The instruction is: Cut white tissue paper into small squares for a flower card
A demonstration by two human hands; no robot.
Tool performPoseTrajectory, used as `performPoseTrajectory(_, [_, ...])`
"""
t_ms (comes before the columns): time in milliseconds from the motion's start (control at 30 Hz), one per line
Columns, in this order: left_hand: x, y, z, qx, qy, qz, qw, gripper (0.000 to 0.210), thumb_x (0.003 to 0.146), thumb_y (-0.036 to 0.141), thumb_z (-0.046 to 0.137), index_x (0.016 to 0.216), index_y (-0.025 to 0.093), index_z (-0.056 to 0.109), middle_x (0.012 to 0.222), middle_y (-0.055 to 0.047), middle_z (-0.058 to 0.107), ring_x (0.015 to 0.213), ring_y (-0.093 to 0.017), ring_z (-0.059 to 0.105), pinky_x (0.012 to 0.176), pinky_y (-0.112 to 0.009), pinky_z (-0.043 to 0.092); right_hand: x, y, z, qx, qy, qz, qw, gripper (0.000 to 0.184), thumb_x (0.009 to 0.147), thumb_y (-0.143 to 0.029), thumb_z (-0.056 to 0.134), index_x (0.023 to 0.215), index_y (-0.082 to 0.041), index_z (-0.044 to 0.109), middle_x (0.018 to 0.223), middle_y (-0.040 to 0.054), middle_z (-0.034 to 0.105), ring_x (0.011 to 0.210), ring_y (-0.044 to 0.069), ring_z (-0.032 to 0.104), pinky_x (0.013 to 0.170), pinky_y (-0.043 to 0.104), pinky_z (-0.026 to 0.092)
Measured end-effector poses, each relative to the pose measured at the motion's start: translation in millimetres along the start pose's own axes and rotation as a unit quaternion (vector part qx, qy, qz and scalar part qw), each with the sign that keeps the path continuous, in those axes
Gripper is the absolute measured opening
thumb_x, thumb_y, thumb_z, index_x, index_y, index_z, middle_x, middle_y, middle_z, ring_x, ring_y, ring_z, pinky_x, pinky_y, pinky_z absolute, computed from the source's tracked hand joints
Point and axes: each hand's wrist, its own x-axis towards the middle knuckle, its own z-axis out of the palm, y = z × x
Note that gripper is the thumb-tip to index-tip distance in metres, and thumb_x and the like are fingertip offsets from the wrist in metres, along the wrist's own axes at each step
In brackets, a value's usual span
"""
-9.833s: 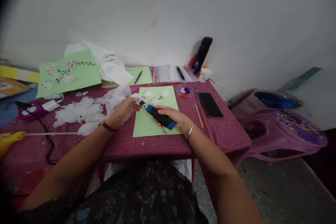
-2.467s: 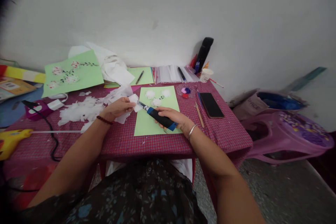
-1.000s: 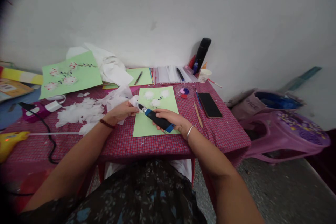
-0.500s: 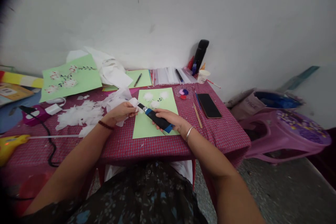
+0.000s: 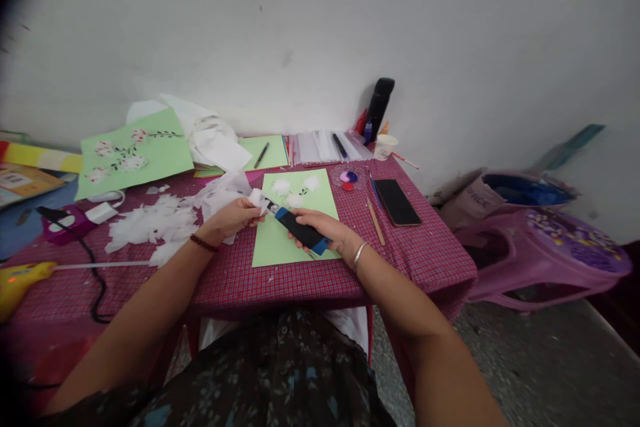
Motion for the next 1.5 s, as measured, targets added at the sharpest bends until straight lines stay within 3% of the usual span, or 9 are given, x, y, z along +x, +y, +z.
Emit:
performPoseTrajectory(200, [-3.4, 2.2, 6.5, -0.098, -0.02, 0.01, 0.995, 0.012, 0.066, 0.019, 0.074, 0.076, 0.015, 0.068, 0.07, -0.001, 0.067, 0.057, -0.009, 0.054, 0.055, -0.021, 0.042, -0.1, 0.4, -0.3, 0.0, -0.012, -0.026, 1.0, 0.031, 0.089, -0.027, 0.056, 0.118, -0.017, 0.052, 0.079, 0.0043, 0.069, 0.056, 0.015, 0.065, 0.042, 0.022, 0.054])
performPoseTrajectory(300, [-7.7, 6.8, 9.2, -0.155, -0.054, 0.033, 0.986, 0.041, 0.059, 0.014, 0.076, 0.099, 0.019, 0.069, 0.097, -0.005, 0.071, 0.088, -0.016, 0.065, 0.076, -0.027, 0.052, -0.6, 0.2, -0.4, -0.003, -0.016, -0.038, 0.999, 0.032, 0.087, -0.03, 0.059, 0.115, -0.017, 0.053, 0.08, 0.0042, 0.069, 0.056, 0.015, 0.065, 0.042, 0.022, 0.054])
performPoseTrajectory(467, [-11.6, 14.9, 11.1, -0.266, -0.095, 0.055, 0.958, 0.064, 0.072, 0.051, 0.071, 0.125, 0.017, 0.061, 0.129, -0.015, 0.064, 0.124, -0.029, 0.057, 0.101, -0.045, 0.048, -4.3, -0.2, 0.4, -0.005, -0.024, -0.051, 0.998, 0.034, 0.086, -0.032, 0.061, 0.116, -0.017, 0.054, 0.081, 0.0043, 0.07, 0.058, 0.014, 0.065, 0.043, 0.022, 0.054])
performPoseTrajectory(633, [-4.4, 17.0, 9.9, -0.366, -0.013, 0.055, 0.929, 0.06, 0.085, 0.068, 0.055, 0.12, 0.02, 0.061, 0.115, -0.013, 0.071, 0.105, -0.027, 0.068, 0.088, -0.042, 0.054, -7.1, 0.0, 1.5, -0.008, -0.035, -0.049, 0.998, 0.036, 0.086, -0.033, 0.061, 0.117, -0.017, 0.052, 0.081, 0.0043, 0.07, 0.058, 0.015, 0.065, 0.044, 0.022, 0.054])
performPoseTrajectory(767, [2.8, 12.0, 11.6, -0.349, 0.057, 0.055, 0.934, 0.039, 0.092, 0.041, 0.06, 0.126, 0.021, 0.059, 0.102, -0.006, 0.075, 0.083, -0.016, 0.07, 0.081, -0.031, 0.055, -4.6, 1.8, 1.1, -0.012, -0.022, -0.038, 0.999, 0.034, 0.087, -0.031, 0.059, 0.117, -0.017, 0.052, 0.08, 0.0044, 0.07, 0.058, 0.015, 0.066, 0.044, 0.022, 0.054])
performPoseTrajectory(1000, [-2.4, 12.8, 17.8, -0.263, 0.052, 0.019, 0.963, 0.05, 0.085, 0.01, 0.061, 0.135, 0.011, 0.054, 0.089, -0.009, 0.077, 0.07, -0.015, 0.071, 0.076, -0.03, 0.057, -0.4, -2.2, 0.7, -0.013, 0.077, -0.082, 0.994, 0.032, 0.085, -0.028, 0.059, 0.114, -0.016, 0.054, 0.075, 0.0033, 0.07, 0.053, 0.015, 0.064, 0.042, 0.023, 0.052])
performPoseTrajectory(1167, [-24.6, 27.9, 36.4, -0.299, 0.064, -0.068, 0.95, 0.022, 0.092, 0.012, 0.052, 0.109, 0.01, 0.066, 0.08, -0.01, 0.075, 0.063, -0.014, 0.068, 0.068, -0.026, 0.057, -4.7, -12.3, -4.3, -0.007, 0.113, -0.099, 0.989, 0.029, 0.084, -0.028, 0.058, 0.111, -0.016, 0.055, 0.076, 0.0042, 0.07, 0.055, 0.015, 0.065, 0.044, 0.023, 0.052])
performPoseTrajectory(1267, [-60.6, 29.7, 60.3, -0.335, 0.032, -0.12, 0.934, 0.032, 0.1, 0.032, 0.044, 0.097, 0.013, 0.069, 0.078, -0.011, 0.074, 0.061, -0.015, 0.068, 0.063, -0.027, 0.056, -17.9, -12.4, -5.3, 0.003, 0.128, -0.108, 0.986, 0.029, 0.084, -0.031, 0.057, 0.11, -0.018, 0.055, 0.079, 0.0036, 0.07, 0.057, 0.015, 0.065, 0.047, 0.024, 0.052])
performPoseTrajectory(1500, [-144.3, 1.0, 116.8, -0.379, -0.148, -0.265, 0.874, 0.06, 0.094, 0.066, 0.041, 0.113, 0.017, 0.07, 0.082, -0.013, 0.074, 0.063, -0.019, 0.07, 0.052, -0.027, 0.053, -74.1, 1.8, 1.9, -0.048, 0.156, -0.082, 0.983, 0.035, 0.086, -0.032, 0.062, 0.118, -0.021, 0.057, 0.084, 0.0027, 0.07, 0.059, 0.014, 0.065, 0.048, 0.023, 0.051])
